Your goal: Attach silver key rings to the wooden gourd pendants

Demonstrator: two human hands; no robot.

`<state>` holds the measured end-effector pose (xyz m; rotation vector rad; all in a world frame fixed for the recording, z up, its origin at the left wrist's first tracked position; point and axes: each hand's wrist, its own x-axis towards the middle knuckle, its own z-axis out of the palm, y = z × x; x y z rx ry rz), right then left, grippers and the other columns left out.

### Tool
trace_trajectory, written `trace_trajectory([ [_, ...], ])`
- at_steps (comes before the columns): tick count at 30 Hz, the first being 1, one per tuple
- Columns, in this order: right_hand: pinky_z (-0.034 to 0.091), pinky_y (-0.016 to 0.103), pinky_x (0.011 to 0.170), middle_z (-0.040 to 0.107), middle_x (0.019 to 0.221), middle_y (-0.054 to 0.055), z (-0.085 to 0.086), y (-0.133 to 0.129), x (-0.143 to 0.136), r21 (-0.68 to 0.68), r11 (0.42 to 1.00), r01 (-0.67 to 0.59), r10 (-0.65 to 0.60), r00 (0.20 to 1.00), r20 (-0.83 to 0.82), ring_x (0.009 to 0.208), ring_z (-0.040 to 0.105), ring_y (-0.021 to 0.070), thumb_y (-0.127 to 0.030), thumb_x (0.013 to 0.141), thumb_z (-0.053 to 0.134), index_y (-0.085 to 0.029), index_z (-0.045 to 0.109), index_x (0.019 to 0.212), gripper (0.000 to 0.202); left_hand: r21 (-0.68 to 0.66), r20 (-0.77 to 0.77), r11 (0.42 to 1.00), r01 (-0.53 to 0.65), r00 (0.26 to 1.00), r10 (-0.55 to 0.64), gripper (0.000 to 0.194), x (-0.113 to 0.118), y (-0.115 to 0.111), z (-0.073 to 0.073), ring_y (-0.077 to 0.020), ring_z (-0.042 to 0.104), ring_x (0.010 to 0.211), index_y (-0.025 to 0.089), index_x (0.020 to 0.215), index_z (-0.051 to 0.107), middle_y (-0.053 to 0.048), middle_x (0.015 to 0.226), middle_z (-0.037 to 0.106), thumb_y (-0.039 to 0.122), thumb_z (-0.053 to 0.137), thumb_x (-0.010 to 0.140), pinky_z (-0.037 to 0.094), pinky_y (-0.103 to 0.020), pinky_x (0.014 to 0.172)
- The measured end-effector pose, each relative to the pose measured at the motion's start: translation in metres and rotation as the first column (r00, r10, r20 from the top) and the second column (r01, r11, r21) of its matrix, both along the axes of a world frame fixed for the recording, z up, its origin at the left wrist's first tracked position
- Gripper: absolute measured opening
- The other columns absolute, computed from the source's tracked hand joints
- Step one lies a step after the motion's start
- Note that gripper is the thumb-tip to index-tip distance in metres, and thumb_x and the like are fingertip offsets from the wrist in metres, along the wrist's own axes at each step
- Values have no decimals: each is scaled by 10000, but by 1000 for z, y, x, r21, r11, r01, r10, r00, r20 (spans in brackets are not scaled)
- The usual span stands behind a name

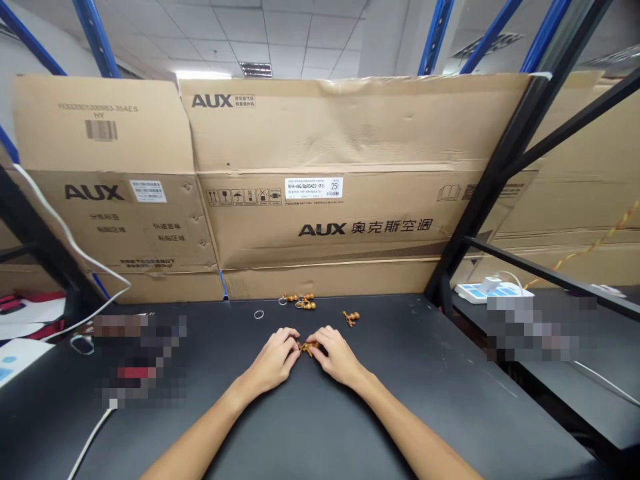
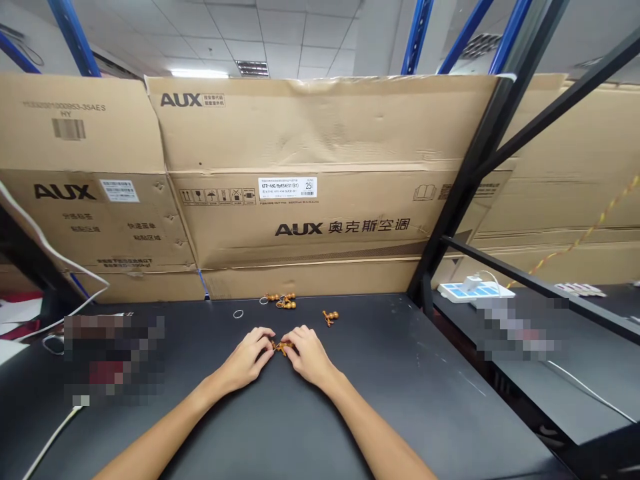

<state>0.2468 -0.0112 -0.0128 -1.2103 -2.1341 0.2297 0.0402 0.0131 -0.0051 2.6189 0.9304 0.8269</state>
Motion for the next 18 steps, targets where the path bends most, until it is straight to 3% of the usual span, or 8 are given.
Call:
trace_trajectory([
  [5,422,302,807,652,938,24,1,-1,-2,1,997,-78,78,997,-12,885,551,167,-191,903,531,-228,610,967,108,21,13,999,-37,999,37,166,0,1,-1,-207,557,939,196,740,556,-62,1072,572,256,522,891,470,-375,832],
  [11,407,300,784,658,926,30,0,0,-1,12,999,49,-49,998,26,889,554,181,-168,888,553,-220,611,958,104,4,2,1000,-1,1000,1,150,1,0,2,-195,550,961,201,833,567,-62,1092,566,188,443,915,460,-363,856],
  [15,404,293,793,660,938,21,1,-1,-1,17,1000,-25,25,1000,8,890,552,170,-162,889,552,-227,606,970,117,-8,-16,999,-34,999,34,164,1,-1,3,-217,545,969,194,751,551,-66,1088,565,261,509,895,452,-390,854],
  [18,402,299,790,661,935,15,1,-1,-2,2,999,-34,34,999,1,888,548,174,-162,885,559,-231,607,964,115,-10,-8,999,-45,999,45,151,1,-1,4,-209,547,957,193,784,551,-68,1089,562,227,476,910,452,-385,849],
])
